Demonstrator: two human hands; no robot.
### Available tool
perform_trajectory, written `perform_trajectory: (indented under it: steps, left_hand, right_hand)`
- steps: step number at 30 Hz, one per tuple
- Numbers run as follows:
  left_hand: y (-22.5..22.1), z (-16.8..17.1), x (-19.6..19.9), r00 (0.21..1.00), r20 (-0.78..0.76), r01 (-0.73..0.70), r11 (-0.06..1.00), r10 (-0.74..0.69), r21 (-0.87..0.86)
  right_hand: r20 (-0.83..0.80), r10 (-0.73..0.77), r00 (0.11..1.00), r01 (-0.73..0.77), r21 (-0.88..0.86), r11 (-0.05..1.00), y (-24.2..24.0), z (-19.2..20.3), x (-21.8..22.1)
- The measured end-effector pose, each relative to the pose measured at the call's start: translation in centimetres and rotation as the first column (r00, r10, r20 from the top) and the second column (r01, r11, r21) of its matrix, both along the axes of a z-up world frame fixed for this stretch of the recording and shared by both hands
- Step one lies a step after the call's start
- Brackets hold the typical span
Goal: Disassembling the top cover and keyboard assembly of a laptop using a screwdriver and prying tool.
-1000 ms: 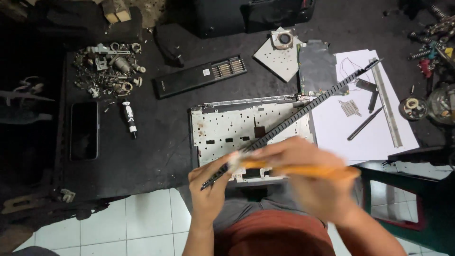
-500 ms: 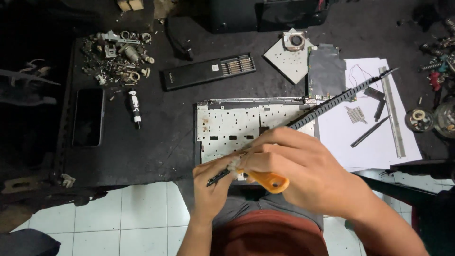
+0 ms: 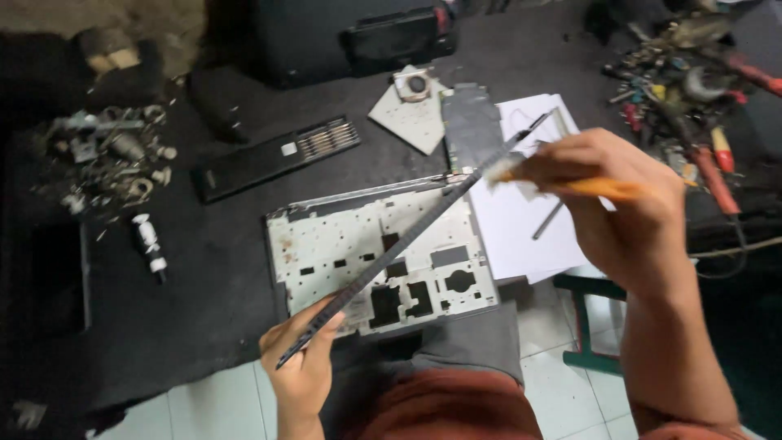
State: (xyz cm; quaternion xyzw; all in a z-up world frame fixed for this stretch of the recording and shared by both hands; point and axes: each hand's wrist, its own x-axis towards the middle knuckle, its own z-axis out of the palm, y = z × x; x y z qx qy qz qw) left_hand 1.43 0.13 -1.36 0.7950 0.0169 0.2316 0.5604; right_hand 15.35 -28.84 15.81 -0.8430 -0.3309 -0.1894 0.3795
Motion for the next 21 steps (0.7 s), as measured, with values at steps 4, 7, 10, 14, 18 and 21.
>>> perform_trajectory:
  steps: [4,7,10,14,18,21]
  left_hand:
    - [0.4,-1.1,-0.6,0.995,-0.083,-0.044,0.999,0.046,0.022]
    - [0.9,-2.4,-1.0,0.986,-0.136,-0.098,0.995,0.100,0.025]
    - [1.2,-3.2,-1.1,0.964,-0.205,-0.173,0.985,0.171,0.009]
    - [1.3,-3.3,-1.2,0.970,-0.165,-0.175,0.984,0.180,0.044]
    - [1.4,-3.8,-1.2,0.977,-0.118,-0.165,0.982,0.175,0.092]
    - [1.3,-4.1,-1.6,0.968,-0.148,-0.194,0.977,0.205,0.082]
  right_hand:
    - [0.155,0.074,0.985,-0.049,-0.158,0.986,-1.0,-1.8,2.2]
    - [0.072,0.252,0.965,-0.258,0.091,0.962,2.5,-4.5,0.9]
    - [0.101,0.377,0.921,-0.390,0.249,0.886,6.2,-4.9,-1.7]
    - [0.083,0.100,0.991,-0.121,0.313,0.942,4.5,-7.0,-0.7]
    - [0.284,-0.342,0.895,0.282,0.232,0.931,2.8,-7.2,0.7]
    - [-0.063,0.008,0.998,0.021,0.447,0.894,6.0,-9.1,-2.5]
